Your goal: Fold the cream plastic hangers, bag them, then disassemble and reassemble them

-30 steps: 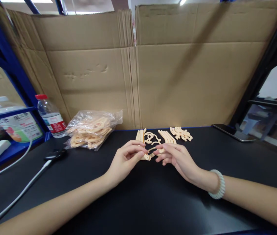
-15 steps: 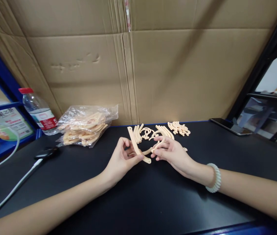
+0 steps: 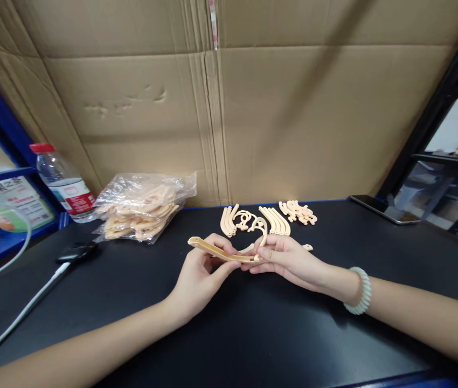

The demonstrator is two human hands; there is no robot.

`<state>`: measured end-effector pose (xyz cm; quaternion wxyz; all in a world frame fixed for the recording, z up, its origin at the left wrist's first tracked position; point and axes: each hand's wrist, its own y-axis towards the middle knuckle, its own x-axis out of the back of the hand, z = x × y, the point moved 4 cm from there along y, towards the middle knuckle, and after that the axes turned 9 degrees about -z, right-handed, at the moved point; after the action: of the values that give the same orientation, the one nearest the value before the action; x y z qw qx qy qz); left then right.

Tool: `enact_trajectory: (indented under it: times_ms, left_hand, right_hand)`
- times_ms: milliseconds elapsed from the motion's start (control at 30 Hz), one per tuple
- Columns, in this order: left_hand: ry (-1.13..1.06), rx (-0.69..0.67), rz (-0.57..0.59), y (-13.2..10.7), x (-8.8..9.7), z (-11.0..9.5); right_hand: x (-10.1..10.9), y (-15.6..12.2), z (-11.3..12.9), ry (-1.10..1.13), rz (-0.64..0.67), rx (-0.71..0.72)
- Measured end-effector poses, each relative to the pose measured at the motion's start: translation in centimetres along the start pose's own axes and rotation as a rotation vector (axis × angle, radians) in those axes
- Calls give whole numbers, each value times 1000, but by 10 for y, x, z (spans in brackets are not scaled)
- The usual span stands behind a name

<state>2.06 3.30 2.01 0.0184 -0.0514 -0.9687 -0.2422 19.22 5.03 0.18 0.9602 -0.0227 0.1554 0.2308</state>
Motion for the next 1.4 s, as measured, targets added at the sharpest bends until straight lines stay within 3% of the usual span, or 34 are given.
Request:
enact_trajectory:
  times_ms: [233,433,700,867,933,1033,1133,1200,1267,1400]
  left_hand:
    - [101,-96,52,-2,0,-2]
    - [57,-70,77,-5,-3,-3]
    - [-65,200,-58,-1,-1,5]
    - [-111,322,69,-5,-11,9]
    - [-142,360,61,-6,-12,9]
    - [-184,411,2,-6,-9,10]
    - [-182,437,-20,-6,-7,10]
    - [-175,450,-35,-6,-7,10]
    - [-158,450,-45,-6,-6,11]
    - [-99,415,-37,-6,-6,12]
  right_hand:
    - [-1,3,-4,-91,-47,23]
    - [-1,3,-9,-172,-135,113]
    - [-5,0,1,-160,-191,205]
    - [-13,0,-2,-196,-120,150]
    - [-10,2,2,-235,-88,159]
    - [11,10,21,-449,-146,300]
    - [40,20,47,-929,-297,628]
    - [54,28,50,-1224,-248,737]
    - [63,35,46,-1379,-168,747]
    - [69,43,36,-1380,-111,713]
